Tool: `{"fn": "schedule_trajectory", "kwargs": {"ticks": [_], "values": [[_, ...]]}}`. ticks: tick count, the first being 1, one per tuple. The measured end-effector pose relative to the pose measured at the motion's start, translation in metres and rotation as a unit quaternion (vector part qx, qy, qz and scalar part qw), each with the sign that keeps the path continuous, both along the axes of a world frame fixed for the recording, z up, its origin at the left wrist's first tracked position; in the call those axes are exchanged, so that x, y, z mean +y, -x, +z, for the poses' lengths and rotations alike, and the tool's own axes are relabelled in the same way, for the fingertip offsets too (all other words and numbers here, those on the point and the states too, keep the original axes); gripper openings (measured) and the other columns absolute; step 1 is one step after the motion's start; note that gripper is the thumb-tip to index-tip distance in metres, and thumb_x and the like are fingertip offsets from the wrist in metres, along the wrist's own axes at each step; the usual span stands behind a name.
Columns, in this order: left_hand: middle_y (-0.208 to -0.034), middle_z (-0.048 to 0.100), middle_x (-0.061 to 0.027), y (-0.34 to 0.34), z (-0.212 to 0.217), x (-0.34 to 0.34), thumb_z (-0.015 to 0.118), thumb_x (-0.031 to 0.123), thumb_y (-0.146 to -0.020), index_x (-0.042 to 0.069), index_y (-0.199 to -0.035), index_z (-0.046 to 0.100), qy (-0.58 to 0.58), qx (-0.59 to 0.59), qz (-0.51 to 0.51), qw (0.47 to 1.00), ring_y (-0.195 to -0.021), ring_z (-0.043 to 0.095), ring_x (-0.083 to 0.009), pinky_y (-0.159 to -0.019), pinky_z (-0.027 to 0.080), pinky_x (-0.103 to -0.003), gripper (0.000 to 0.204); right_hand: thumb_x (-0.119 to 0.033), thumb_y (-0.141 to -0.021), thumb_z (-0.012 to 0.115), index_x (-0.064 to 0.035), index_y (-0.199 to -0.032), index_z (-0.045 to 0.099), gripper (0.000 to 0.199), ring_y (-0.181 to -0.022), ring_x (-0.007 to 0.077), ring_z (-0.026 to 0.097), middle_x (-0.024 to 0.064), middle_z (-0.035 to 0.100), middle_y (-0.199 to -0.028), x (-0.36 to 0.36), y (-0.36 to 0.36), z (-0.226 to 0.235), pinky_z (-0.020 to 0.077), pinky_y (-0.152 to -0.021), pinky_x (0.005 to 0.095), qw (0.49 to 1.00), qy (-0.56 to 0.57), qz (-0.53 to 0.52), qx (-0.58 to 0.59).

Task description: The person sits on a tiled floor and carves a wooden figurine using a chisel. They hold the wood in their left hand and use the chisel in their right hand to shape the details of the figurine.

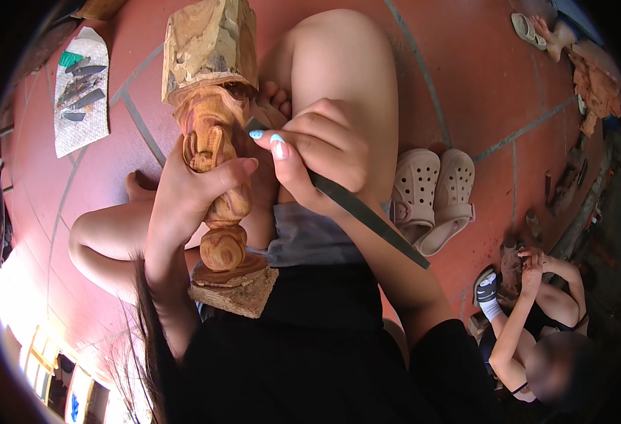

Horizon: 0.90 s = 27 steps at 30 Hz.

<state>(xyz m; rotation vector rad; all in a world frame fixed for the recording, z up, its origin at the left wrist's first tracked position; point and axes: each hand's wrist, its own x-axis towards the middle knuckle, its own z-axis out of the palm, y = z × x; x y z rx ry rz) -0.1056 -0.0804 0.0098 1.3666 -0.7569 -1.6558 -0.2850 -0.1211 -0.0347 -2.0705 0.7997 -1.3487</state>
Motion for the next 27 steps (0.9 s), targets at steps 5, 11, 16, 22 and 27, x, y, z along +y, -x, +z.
{"fn": "schedule_trajectory", "kwargs": {"ticks": [5, 11, 16, 22, 27], "values": [[-0.120, 0.062, -0.0123, -0.002, -0.003, 0.000, 0.075, 0.002, -0.073, -0.007, -0.129, 0.049, -0.011, -0.011, -0.007, 1.000, -0.112, 0.059, -0.0177, -0.099, 0.045, -0.032, 0.062, -0.006, -0.083, 0.063, 0.0017, -0.078, 0.072, 0.013, -0.063, 0.0200, 0.055, 0.0061, 0.064, -0.069, -0.005, -0.006, -0.002, 0.0446, -0.060, 0.0313, 0.999, 0.040, -0.020, 0.004], [-0.098, 0.063, -0.0050, 0.003, -0.003, 0.001, 0.076, 0.008, -0.076, -0.002, -0.113, 0.056, 0.039, -0.027, 0.005, 0.999, -0.086, 0.060, -0.0116, -0.077, 0.050, -0.027, 0.043, -0.006, -0.085, 0.061, 0.0024, -0.077, 0.071, 0.015, -0.062, 0.0206, 0.056, 0.0072, 0.064, -0.067, -0.003, -0.002, 0.002, 0.0449, -0.060, 0.0315, 1.000, 0.000, -0.006, -0.008], [-0.101, 0.063, -0.0061, -0.002, -0.007, 0.004, 0.076, 0.008, -0.076, -0.003, -0.116, 0.055, 0.008, -0.040, -0.003, 0.999, -0.088, 0.060, -0.0128, -0.079, 0.050, -0.028, 0.046, -0.005, -0.086, 0.061, 0.0035, -0.079, 0.072, 0.015, -0.064, 0.0215, 0.057, 0.0084, 0.065, -0.069, -0.001, 0.000, 0.003, 0.0454, -0.060, 0.0313, 1.000, -0.024, 0.015, -0.003], [-0.094, 0.063, -0.0049, -0.003, -0.005, 0.001, 0.076, 0.011, -0.076, -0.002, -0.113, 0.056, -0.006, -0.033, -0.016, 0.999, -0.083, 0.060, -0.0116, -0.074, 0.050, -0.027, 0.043, -0.006, -0.088, 0.060, 0.0031, -0.078, 0.072, 0.017, -0.063, 0.0204, 0.056, 0.0076, 0.064, -0.067, -0.005, -0.011, 0.002, 0.0456, -0.061, 0.0323, 0.999, -0.020, 0.002, -0.037], [-0.094, 0.063, -0.0067, -0.010, -0.004, -0.001, 0.074, 0.015, -0.077, -0.002, -0.116, 0.055, -0.019, -0.010, -0.034, 0.999, -0.083, 0.061, -0.0139, -0.075, 0.050, -0.027, 0.046, -0.008, -0.094, 0.049, 0.0057, -0.084, 0.071, 0.028, -0.063, 0.0195, 0.057, 0.0102, 0.065, -0.068, -0.003, -0.002, 0.006, 0.0466, -0.061, 0.0311, 0.998, -0.051, 0.033, -0.011]]}}
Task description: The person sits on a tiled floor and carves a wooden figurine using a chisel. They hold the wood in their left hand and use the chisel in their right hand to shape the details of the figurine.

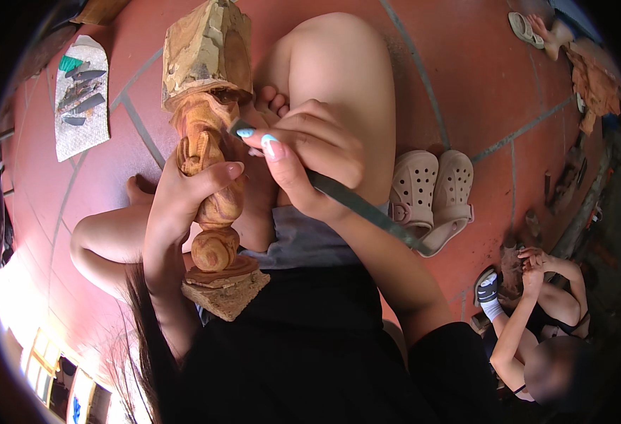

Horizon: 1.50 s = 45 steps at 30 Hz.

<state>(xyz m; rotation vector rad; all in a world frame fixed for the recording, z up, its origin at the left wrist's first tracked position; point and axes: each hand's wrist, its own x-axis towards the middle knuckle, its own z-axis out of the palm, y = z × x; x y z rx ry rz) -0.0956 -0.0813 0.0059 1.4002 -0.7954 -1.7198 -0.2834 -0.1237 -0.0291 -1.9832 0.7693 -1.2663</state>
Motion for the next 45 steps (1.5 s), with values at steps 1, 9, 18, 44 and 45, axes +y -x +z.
{"fn": "schedule_trajectory", "kwargs": {"ticks": [1, 9, 18, 44, 45], "values": [[-0.094, 0.063, -0.0071, -0.003, -0.003, 0.002, 0.073, 0.016, -0.077, -0.002, -0.116, 0.054, -0.021, 0.004, -0.005, 1.000, -0.083, 0.061, -0.0145, -0.075, 0.050, -0.027, 0.047, -0.008, -0.094, 0.048, 0.0057, -0.083, 0.071, 0.029, -0.063, 0.0195, 0.057, 0.0101, 0.065, -0.067, -0.001, -0.007, 0.001, 0.0465, -0.061, 0.0311, 1.000, 0.011, -0.008, -0.002], [-0.095, 0.064, -0.0155, -0.026, -0.012, 0.017, 0.071, 0.021, -0.077, -0.007, -0.117, 0.050, -0.088, 0.113, 0.007, 0.990, -0.077, 0.065, -0.0219, -0.066, 0.054, -0.032, 0.054, -0.016, -0.101, 0.038, 0.0029, -0.087, 0.069, 0.039, -0.059, 0.0180, 0.054, 0.0078, 0.062, -0.062, 0.013, 0.016, 0.014, 0.0434, -0.057, 0.0311, 0.998, -0.056, -0.010, -0.014], [-0.094, 0.063, -0.0208, -0.034, 0.004, 0.036, 0.068, 0.050, -0.069, -0.012, -0.121, 0.048, -0.078, 0.252, -0.119, 0.957, -0.076, 0.066, -0.0249, -0.064, 0.054, -0.030, 0.083, -0.033, -0.094, 0.060, -0.0012, -0.094, 0.071, 0.034, -0.060, 0.0139, 0.052, 0.0016, 0.063, -0.067, 0.022, 0.024, 0.053, 0.0403, -0.066, 0.0292, 0.994, -0.090, 0.039, -0.042], [-0.108, 0.059, -0.0188, -0.006, 0.017, 0.059, 0.068, 0.047, -0.071, -0.003, -0.124, 0.046, 0.027, 0.392, -0.070, 0.917, -0.097, 0.060, -0.0234, -0.074, 0.050, -0.029, 0.076, -0.054, -0.103, 0.022, -0.0174, -0.103, 0.054, 0.049, -0.090, 0.0188, 0.067, -0.0018, 0.076, -0.093, 0.025, -0.021, 0.041, 0.0345, -0.098, 0.0428, 0.971, 0.222, -0.007, 0.085], [-0.109, 0.059, -0.0190, -0.010, 0.012, 0.050, 0.067, 0.047, -0.071, -0.003, -0.124, 0.047, 0.082, 0.426, -0.110, 0.894, -0.097, 0.059, -0.0232, -0.075, 0.050, -0.029, 0.075, -0.054, -0.103, 0.025, -0.0188, -0.102, 0.058, 0.048, -0.091, 0.0175, 0.067, -0.0030, 0.076, -0.092, 0.028, -0.021, 0.042, 0.0337, -0.097, 0.0421, 0.974, 0.215, -0.003, 0.066]]}}
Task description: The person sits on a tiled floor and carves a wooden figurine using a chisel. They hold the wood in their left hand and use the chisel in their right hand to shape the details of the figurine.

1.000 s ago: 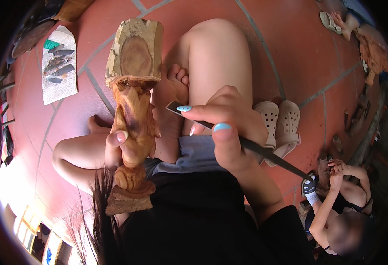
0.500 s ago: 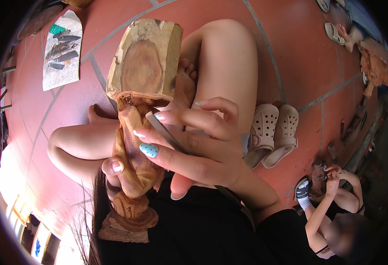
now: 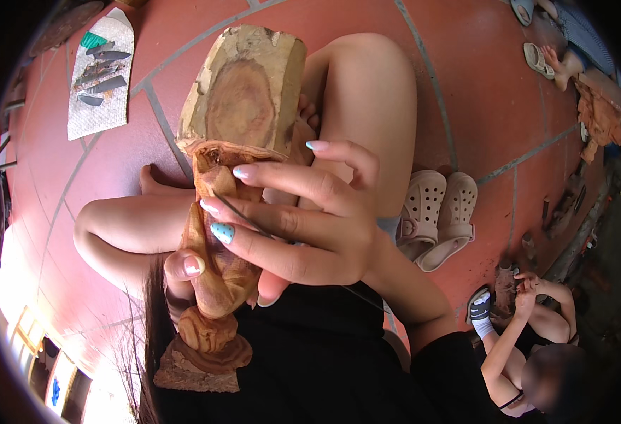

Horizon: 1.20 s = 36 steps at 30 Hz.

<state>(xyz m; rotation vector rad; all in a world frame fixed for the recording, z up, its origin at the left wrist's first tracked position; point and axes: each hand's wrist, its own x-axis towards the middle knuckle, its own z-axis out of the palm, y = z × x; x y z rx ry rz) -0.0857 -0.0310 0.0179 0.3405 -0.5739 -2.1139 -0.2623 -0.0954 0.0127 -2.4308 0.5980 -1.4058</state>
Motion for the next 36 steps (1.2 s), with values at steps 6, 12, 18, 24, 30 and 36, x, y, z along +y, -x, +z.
{"fn": "schedule_trajectory", "kwargs": {"ticks": [6, 12, 18, 24, 30, 36], "values": [[-0.113, 0.058, -0.0148, -0.006, 0.003, 0.016, 0.065, 0.040, -0.076, -0.004, -0.129, 0.046, -0.113, -0.074, -0.024, 0.991, -0.100, 0.058, -0.0216, -0.079, 0.048, -0.030, 0.071, -0.053, -0.102, 0.034, -0.0212, -0.100, 0.064, 0.044, -0.093, 0.0139, 0.068, -0.0054, 0.075, -0.090, 0.007, 0.003, -0.006, 0.0324, -0.095, 0.0403, 0.998, 0.016, 0.010, -0.053], [-0.110, 0.058, -0.0164, 0.008, 0.028, 0.002, 0.066, 0.039, -0.075, -0.004, -0.128, 0.045, -0.149, -0.045, 0.018, 0.988, -0.099, 0.058, -0.0229, -0.085, 0.046, -0.033, 0.072, -0.052, -0.103, 0.029, -0.0197, -0.104, 0.060, 0.045, -0.093, 0.0147, 0.066, -0.0043, 0.075, -0.091, 0.000, 0.008, 0.000, 0.0334, -0.096, 0.0405, 1.000, 0.023, 0.001, 0.007], [-0.103, 0.060, -0.0154, 0.008, 0.008, 0.018, 0.070, 0.038, -0.071, -0.004, -0.125, 0.046, -0.153, -0.125, 0.052, 0.979, -0.098, 0.060, -0.0232, -0.081, 0.048, -0.032, 0.073, -0.054, -0.102, 0.027, -0.0111, -0.115, 0.053, 0.052, -0.094, 0.0196, 0.063, 0.0045, 0.075, -0.100, -0.016, 0.016, 0.007, 0.0375, -0.096, 0.0386, 0.996, 0.016, 0.008, 0.085], [-0.101, 0.062, -0.0122, -0.004, 0.003, -0.005, 0.075, 0.033, -0.072, -0.003, -0.120, 0.050, -0.107, -0.164, -0.040, 0.980, -0.093, 0.061, -0.0204, -0.081, 0.049, -0.032, 0.065, -0.058, -0.099, 0.035, 0.0008, -0.130, 0.050, 0.067, -0.082, 0.0188, 0.063, 0.0111, 0.074, -0.086, -0.017, 0.033, 0.014, 0.0461, -0.086, 0.0330, 0.972, -0.229, 0.036, 0.042], [-0.106, 0.059, -0.0098, 0.000, -0.013, -0.011, 0.073, 0.021, -0.075, -0.004, -0.124, 0.046, -0.089, -0.242, 0.068, 0.964, -0.100, 0.056, -0.0170, -0.087, 0.047, -0.031, 0.062, -0.059, -0.097, 0.038, 0.0026, -0.114, 0.064, 0.069, -0.063, 0.0127, 0.051, 0.0037, 0.061, -0.066, -0.006, 0.037, 0.013, 0.0406, -0.063, 0.0281, 0.945, -0.326, 0.033, 0.020], [-0.111, 0.062, -0.0139, 0.006, -0.022, -0.015, 0.068, 0.026, -0.077, -0.007, -0.139, 0.037, -0.074, -0.341, 0.101, 0.932, -0.096, 0.061, -0.0194, -0.087, 0.048, -0.030, 0.077, -0.039, -0.097, 0.056, 0.0031, -0.107, 0.069, 0.045, -0.064, 0.0140, 0.049, 0.0023, 0.057, -0.069, -0.008, 0.039, 0.006, 0.0385, -0.064, 0.0307, 0.946, -0.319, 0.058, -0.016]]}}
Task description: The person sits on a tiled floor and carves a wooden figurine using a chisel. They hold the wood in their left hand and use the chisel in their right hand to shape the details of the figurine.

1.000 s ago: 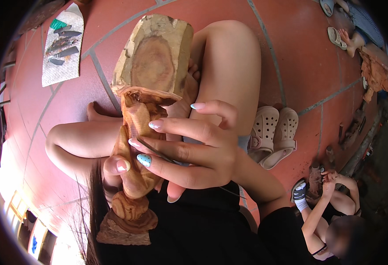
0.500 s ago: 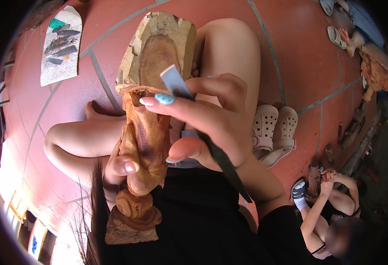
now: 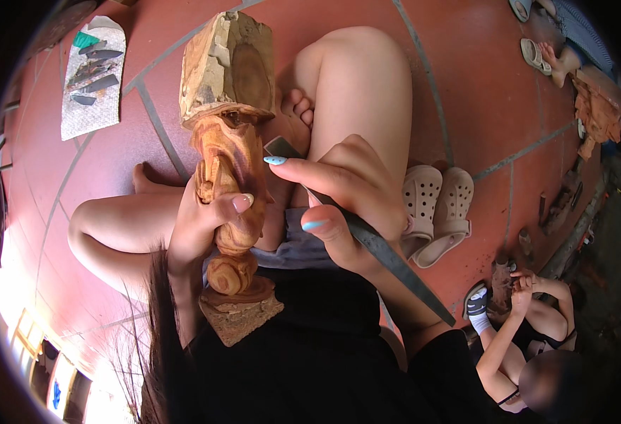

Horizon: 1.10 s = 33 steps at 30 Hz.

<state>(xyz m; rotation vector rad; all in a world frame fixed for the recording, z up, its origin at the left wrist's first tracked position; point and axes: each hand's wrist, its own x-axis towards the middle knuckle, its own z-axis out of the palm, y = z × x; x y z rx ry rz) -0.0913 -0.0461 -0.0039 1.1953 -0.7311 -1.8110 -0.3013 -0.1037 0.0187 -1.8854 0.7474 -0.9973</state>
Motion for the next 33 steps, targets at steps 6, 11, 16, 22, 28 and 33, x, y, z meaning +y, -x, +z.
{"fn": "schedule_trajectory", "kwargs": {"ticks": [6, 11, 16, 22, 28, 33], "values": [[-0.108, 0.060, -0.0092, 0.016, -0.009, 0.003, 0.081, 0.002, -0.068, -0.006, -0.132, 0.036, 0.006, 0.005, 0.082, 0.997, -0.100, 0.060, -0.0154, -0.088, 0.050, -0.030, 0.078, -0.015, -0.090, 0.062, 0.0028, -0.098, 0.069, 0.021, -0.063, 0.0172, 0.051, 0.0045, 0.059, -0.069, 0.008, -0.006, -0.001, 0.0401, -0.063, 0.0304, 0.996, -0.091, -0.021, 0.001], [-0.109, 0.064, -0.0167, 0.033, -0.017, 0.007, 0.083, 0.012, -0.063, -0.007, -0.127, 0.038, 0.067, -0.127, 0.127, 0.981, -0.100, 0.064, -0.0210, -0.087, 0.052, -0.033, 0.081, -0.009, -0.085, 0.065, 0.0026, -0.087, 0.068, 0.012, -0.061, 0.0190, 0.052, 0.0072, 0.062, -0.070, 0.005, -0.015, -0.008, 0.0400, -0.060, 0.0315, 0.998, -0.044, -0.045, -0.010], [-0.099, 0.067, -0.0231, 0.035, -0.020, 0.012, 0.086, 0.024, -0.061, -0.008, -0.119, 0.040, 0.054, -0.280, 0.077, 0.955, -0.093, 0.069, -0.0321, -0.080, 0.054, -0.037, 0.081, -0.008, -0.086, 0.063, 0.0028, -0.085, 0.068, 0.012, -0.058, 0.0186, 0.052, 0.0072, 0.062, -0.067, -0.002, -0.019, -0.020, 0.0401, -0.058, 0.0315, 0.997, 0.064, -0.033, -0.001], [-0.097, 0.067, -0.0250, 0.035, -0.004, 0.008, 0.087, 0.028, -0.060, -0.007, -0.116, 0.040, 0.036, -0.341, 0.065, 0.937, -0.090, 0.069, -0.0358, -0.078, 0.054, -0.039, 0.081, -0.007, -0.092, 0.055, 0.0048, -0.089, 0.066, 0.016, -0.059, 0.0184, 0.054, 0.0084, 0.063, -0.069, -0.001, -0.014, -0.027, 0.0427, -0.058, 0.0310, 0.989, 0.143, -0.016, 0.038], [-0.099, 0.067, -0.0248, 0.033, -0.007, 0.008, 0.087, 0.027, -0.060, -0.007, -0.120, 0.040, 0.033, -0.326, 0.065, 0.943, -0.095, 0.068, -0.0354, -0.081, 0.054, -0.039, 0.083, -0.005, -0.092, 0.054, 0.0053, -0.085, 0.065, 0.017, -0.059, 0.0193, 0.055, 0.0097, 0.064, -0.072, 0.002, -0.012, -0.026, 0.0441, -0.057, 0.0320, 0.994, 0.104, -0.023, 0.013], [-0.102, 0.066, -0.0250, 0.032, 0.000, 0.005, 0.086, 0.026, -0.060, -0.006, -0.122, 0.041, 0.001, -0.323, 0.048, 0.945, -0.098, 0.068, -0.0349, -0.083, 0.053, -0.039, 0.083, -0.005, -0.093, 0.053, 0.0056, -0.084, 0.064, 0.018, -0.060, 0.0188, 0.056, 0.0099, 0.064, -0.072, -0.001, -0.015, -0.030, 0.0451, -0.055, 0.0311, 0.996, 0.093, -0.014, 0.000]]}}
